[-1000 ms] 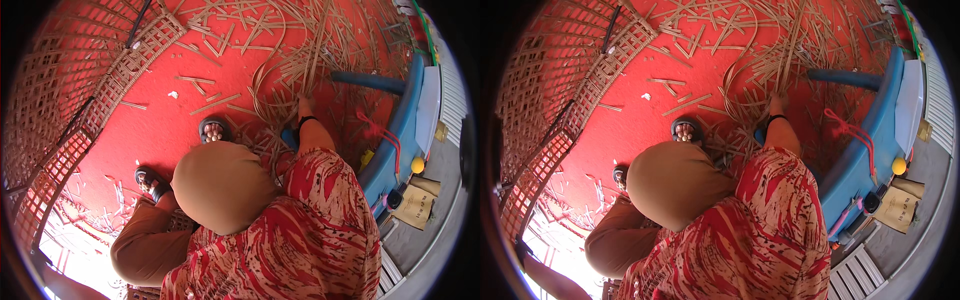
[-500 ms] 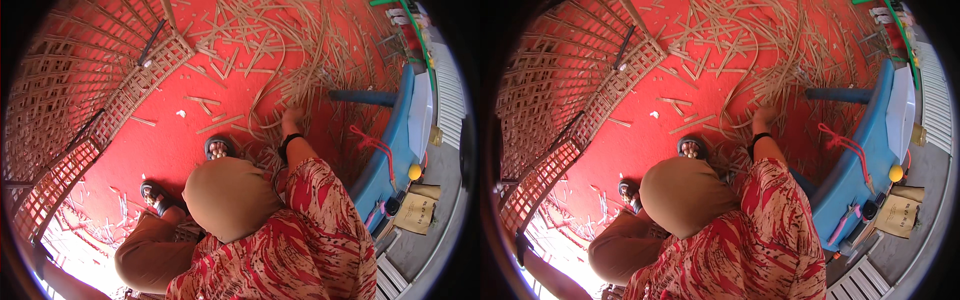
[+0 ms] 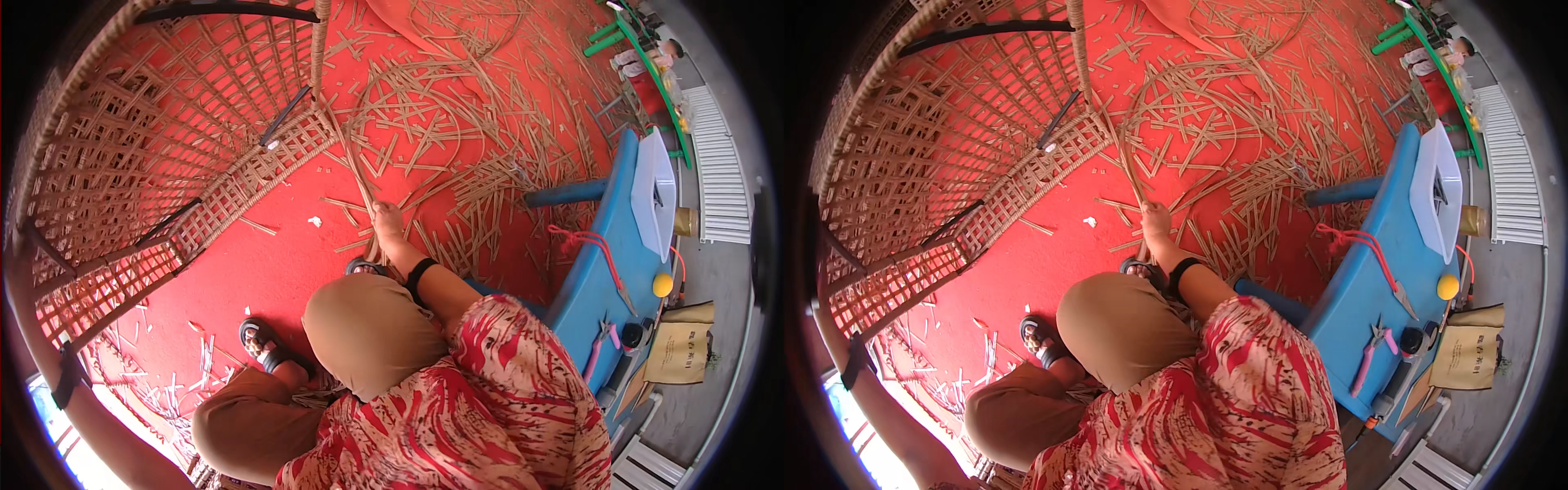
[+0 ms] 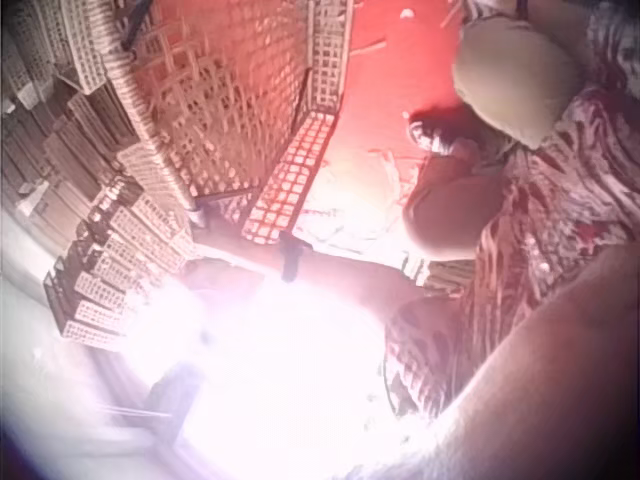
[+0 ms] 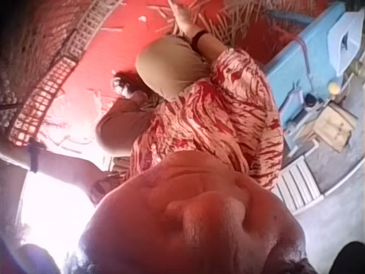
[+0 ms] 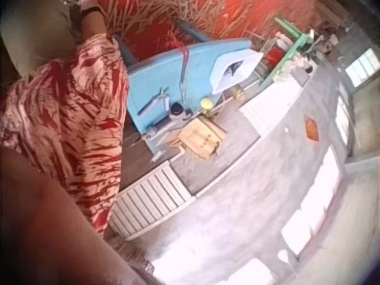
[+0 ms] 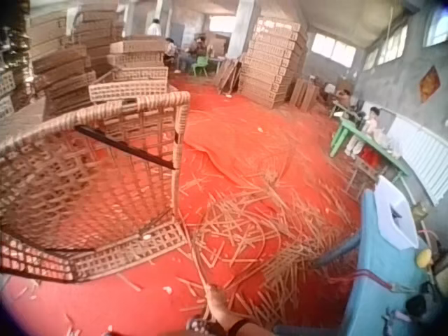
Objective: Weaving and securing wood or bamboo strips onto a furniture frame using a staple gun and scissors.
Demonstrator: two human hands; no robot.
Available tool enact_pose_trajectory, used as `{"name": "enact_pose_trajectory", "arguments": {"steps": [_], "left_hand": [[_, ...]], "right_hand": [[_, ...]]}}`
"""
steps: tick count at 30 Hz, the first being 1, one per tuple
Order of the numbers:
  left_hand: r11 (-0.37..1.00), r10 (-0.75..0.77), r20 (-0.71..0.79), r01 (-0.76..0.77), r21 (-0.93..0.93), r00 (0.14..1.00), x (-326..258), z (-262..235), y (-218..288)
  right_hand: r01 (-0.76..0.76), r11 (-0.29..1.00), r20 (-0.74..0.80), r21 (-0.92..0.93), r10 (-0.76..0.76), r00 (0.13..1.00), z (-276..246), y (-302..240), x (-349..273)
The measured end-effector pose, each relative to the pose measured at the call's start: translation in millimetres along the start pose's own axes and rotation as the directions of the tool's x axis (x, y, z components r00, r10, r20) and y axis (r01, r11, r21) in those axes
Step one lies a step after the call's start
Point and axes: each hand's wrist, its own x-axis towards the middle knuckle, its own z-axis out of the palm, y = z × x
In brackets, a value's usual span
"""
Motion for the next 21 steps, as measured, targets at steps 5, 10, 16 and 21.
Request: {"name": "enact_pose_trajectory", "arguments": {"steps": [5,10,16,21], "left_hand": [[0.997,-0.026,0.0,0.026,-0.077,1.0,2.8,7.5,-1.3],[0.993,0.08,0.083,-0.071,-0.097,0.993,2.2,25.8,2.2],[0.988,-0.023,0.121,0.004,0.153,0.992,-40.3,-0.7,94.7],[0.995,-0.006,0.09,-0.003,0.097,0.996,-43.3,-12.5,68.8]], "right_hand": [[0.298,0.848,-0.029,-0.439,-0.345,0.938,-50.6,-4.9,2.9],[0.157,0.965,-0.141,0.207,-0.13,0.982,-68.3,-38.9,0.9],[0.339,0.863,-0.082,0.374,-0.333,0.939,-88.4,-166.6,-38.7],[0.426,0.768,-0.102,0.478,-0.433,0.896,-67.5,-235.6,-84.1]]}}
